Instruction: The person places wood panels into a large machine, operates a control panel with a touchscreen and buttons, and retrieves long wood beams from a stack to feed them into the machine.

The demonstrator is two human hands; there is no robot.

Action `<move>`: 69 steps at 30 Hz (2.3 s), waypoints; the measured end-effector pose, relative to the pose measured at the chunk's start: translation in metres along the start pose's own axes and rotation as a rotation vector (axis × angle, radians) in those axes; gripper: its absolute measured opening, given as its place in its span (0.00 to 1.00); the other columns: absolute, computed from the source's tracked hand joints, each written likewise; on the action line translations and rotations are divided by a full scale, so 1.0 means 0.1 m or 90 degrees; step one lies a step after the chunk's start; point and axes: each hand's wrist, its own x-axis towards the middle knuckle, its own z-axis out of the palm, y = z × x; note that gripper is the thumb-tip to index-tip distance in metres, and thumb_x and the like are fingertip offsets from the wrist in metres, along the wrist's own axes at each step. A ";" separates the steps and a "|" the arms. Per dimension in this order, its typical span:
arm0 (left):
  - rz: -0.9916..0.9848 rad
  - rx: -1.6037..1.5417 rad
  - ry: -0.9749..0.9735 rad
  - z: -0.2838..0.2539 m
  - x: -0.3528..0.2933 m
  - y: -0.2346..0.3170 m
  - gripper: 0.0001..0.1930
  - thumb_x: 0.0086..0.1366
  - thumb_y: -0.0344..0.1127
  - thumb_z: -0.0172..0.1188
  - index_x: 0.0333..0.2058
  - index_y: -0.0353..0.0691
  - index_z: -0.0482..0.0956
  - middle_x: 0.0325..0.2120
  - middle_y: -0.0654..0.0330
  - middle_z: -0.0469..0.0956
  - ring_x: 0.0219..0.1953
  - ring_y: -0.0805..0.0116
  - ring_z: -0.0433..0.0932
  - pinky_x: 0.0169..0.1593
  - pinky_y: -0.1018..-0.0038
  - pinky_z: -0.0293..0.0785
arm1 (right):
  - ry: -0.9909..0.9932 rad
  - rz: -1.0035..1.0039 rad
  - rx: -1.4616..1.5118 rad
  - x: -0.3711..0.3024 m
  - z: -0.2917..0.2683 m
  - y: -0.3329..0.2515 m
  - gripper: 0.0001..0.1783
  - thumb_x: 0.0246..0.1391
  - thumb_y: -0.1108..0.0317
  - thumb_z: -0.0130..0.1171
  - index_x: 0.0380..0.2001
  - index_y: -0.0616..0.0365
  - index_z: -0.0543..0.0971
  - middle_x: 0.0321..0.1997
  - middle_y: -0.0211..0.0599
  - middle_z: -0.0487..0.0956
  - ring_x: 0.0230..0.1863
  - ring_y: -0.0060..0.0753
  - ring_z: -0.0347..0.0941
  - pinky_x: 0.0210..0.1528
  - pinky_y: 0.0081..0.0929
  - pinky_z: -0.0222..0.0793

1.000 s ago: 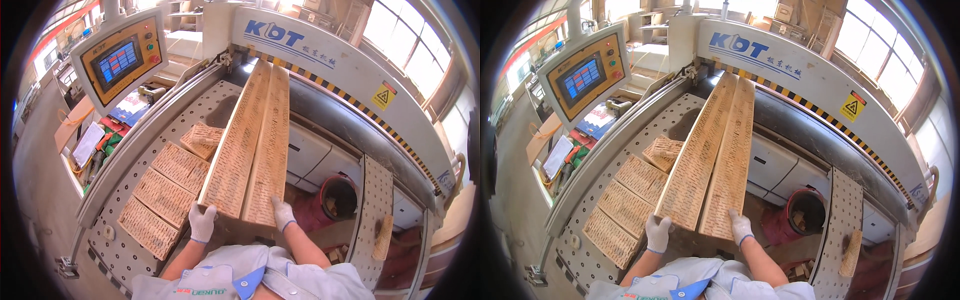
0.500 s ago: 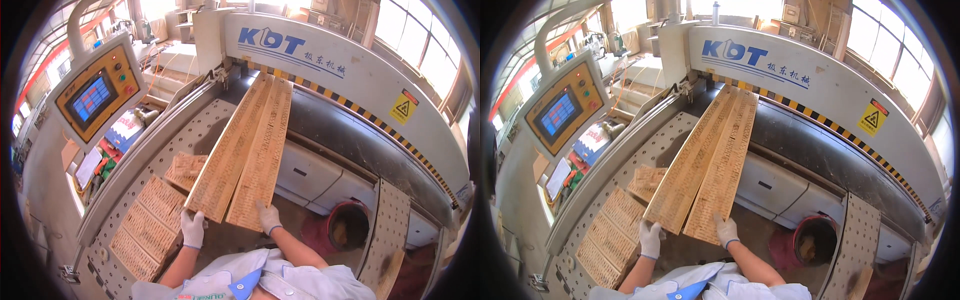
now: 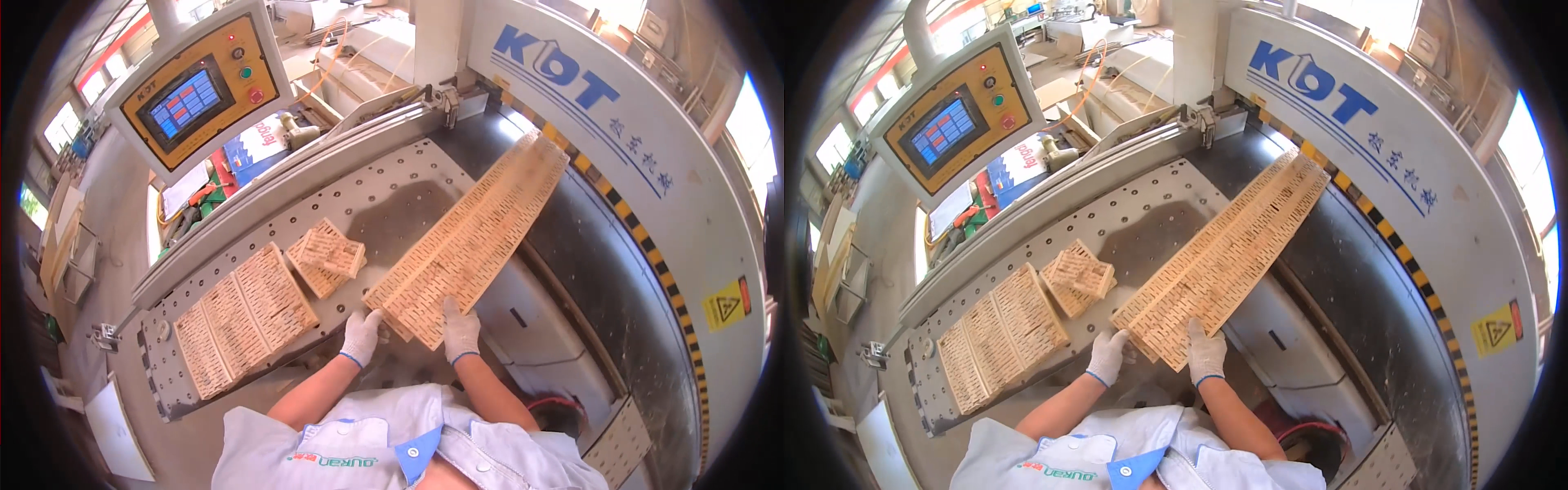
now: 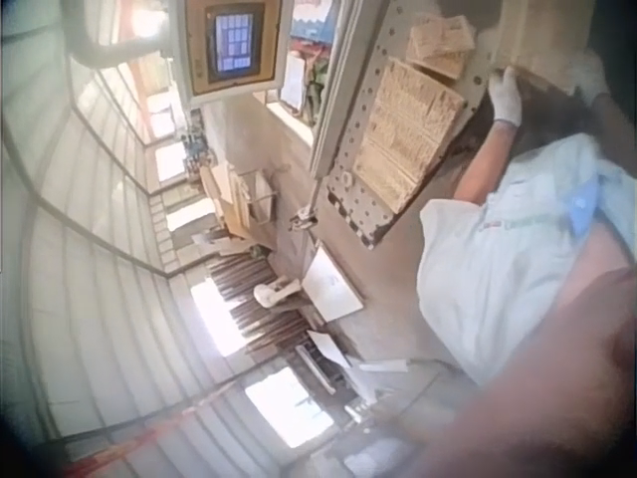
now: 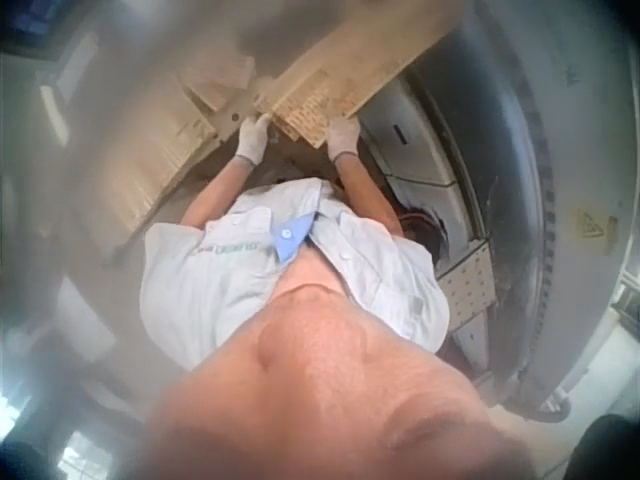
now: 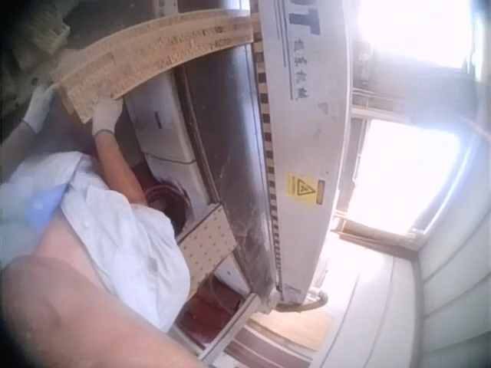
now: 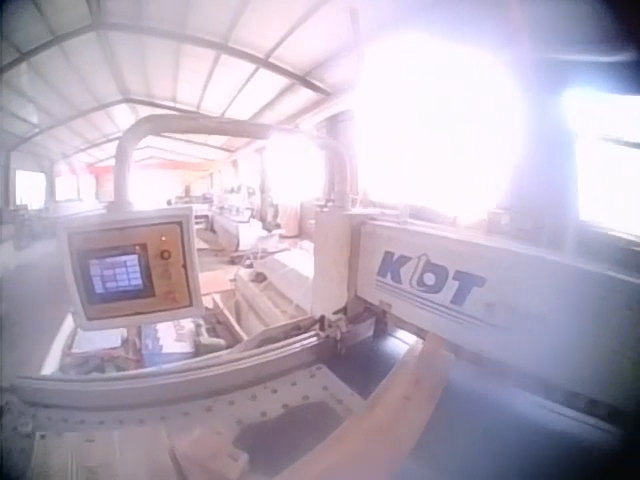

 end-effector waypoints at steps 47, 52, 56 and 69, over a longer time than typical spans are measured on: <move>0.419 0.366 0.259 2.67 3.44 1.66 0.46 0.69 0.44 0.75 0.77 0.22 0.66 0.86 0.24 0.40 0.87 0.22 0.45 0.87 0.45 0.51 | -0.006 -0.424 -0.752 4.01 0.16 -2.42 0.39 0.54 0.40 0.81 0.56 0.63 0.87 0.61 0.56 0.84 0.70 0.62 0.73 0.77 0.54 0.66; 0.399 0.351 0.243 2.98 3.55 1.60 0.45 0.69 0.42 0.74 0.77 0.21 0.66 0.85 0.23 0.39 0.87 0.20 0.41 0.87 0.43 0.48 | 0.031 -0.457 -0.707 4.35 -0.08 -2.47 0.31 0.51 0.49 0.83 0.53 0.57 0.91 0.63 0.53 0.84 0.68 0.61 0.74 0.75 0.55 0.67; 0.393 0.357 0.204 3.65 3.61 1.74 0.47 0.69 0.42 0.74 0.78 0.22 0.64 0.85 0.21 0.39 0.86 0.18 0.40 0.87 0.42 0.47 | 0.012 -0.479 -0.696 4.90 -0.56 -2.78 0.27 0.51 0.53 0.82 0.50 0.57 0.91 0.61 0.50 0.85 0.66 0.60 0.76 0.72 0.53 0.71; 0.403 0.476 -0.033 4.64 4.38 2.51 0.53 0.66 0.50 0.78 0.81 0.28 0.62 0.85 0.24 0.38 0.88 0.24 0.39 0.86 0.50 0.55 | 0.182 -0.323 -0.602 5.54 -0.19 -3.30 0.41 0.51 0.45 0.82 0.54 0.70 0.82 0.51 0.60 0.89 0.57 0.63 0.85 0.64 0.53 0.78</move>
